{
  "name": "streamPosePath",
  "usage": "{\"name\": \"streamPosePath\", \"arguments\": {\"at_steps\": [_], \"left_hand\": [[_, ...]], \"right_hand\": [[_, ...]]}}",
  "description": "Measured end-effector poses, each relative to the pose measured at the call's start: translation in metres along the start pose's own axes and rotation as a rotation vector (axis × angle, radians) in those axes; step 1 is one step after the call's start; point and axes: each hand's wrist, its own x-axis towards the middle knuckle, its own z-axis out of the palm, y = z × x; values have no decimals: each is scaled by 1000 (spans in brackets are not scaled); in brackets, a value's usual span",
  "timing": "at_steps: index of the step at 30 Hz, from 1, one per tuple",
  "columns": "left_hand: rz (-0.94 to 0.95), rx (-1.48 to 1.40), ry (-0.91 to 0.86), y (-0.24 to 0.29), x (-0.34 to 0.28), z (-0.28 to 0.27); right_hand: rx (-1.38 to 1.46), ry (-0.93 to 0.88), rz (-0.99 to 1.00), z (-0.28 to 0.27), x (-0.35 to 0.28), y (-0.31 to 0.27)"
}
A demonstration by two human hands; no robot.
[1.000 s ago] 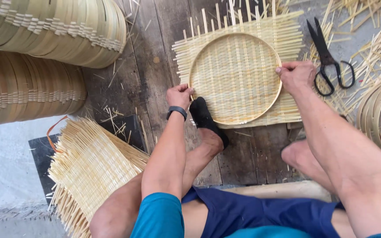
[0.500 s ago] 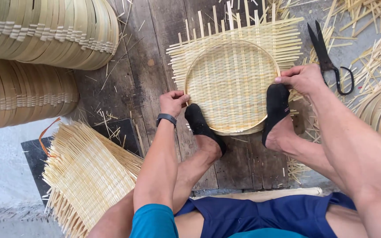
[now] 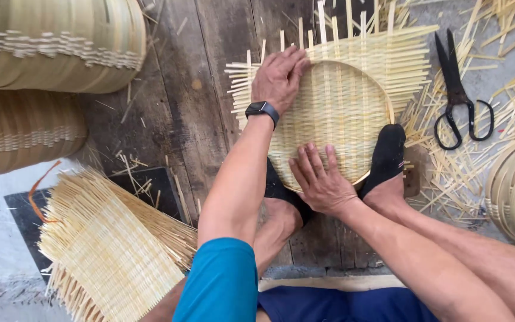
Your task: The person is weaving bamboo strips into a basket shape, securing them with a bamboo hoop, and trimming excess strips with scissors.
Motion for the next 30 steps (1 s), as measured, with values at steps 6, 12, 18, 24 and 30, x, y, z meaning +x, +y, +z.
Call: {"name": "streamPosePath", "arguments": {"at_steps": [6, 12, 18, 24, 30], "left_hand": [[-311, -181, -55, 10, 9, -17], [-274, -163, -141, 9, 15, -12], [11, 14, -37, -3, 19, 3], [-349, -53, -415, -11, 44, 12], [-595, -310, -504, -28, 52, 26]], "right_hand": [[-216, 258, -15, 3, 0, 4], [353, 245, 24, -51, 37, 89], [-71, 607, 19, -47, 116, 194], [468, 332, 253, -32, 130, 212], [882, 333, 479, -51, 106, 201]]}}
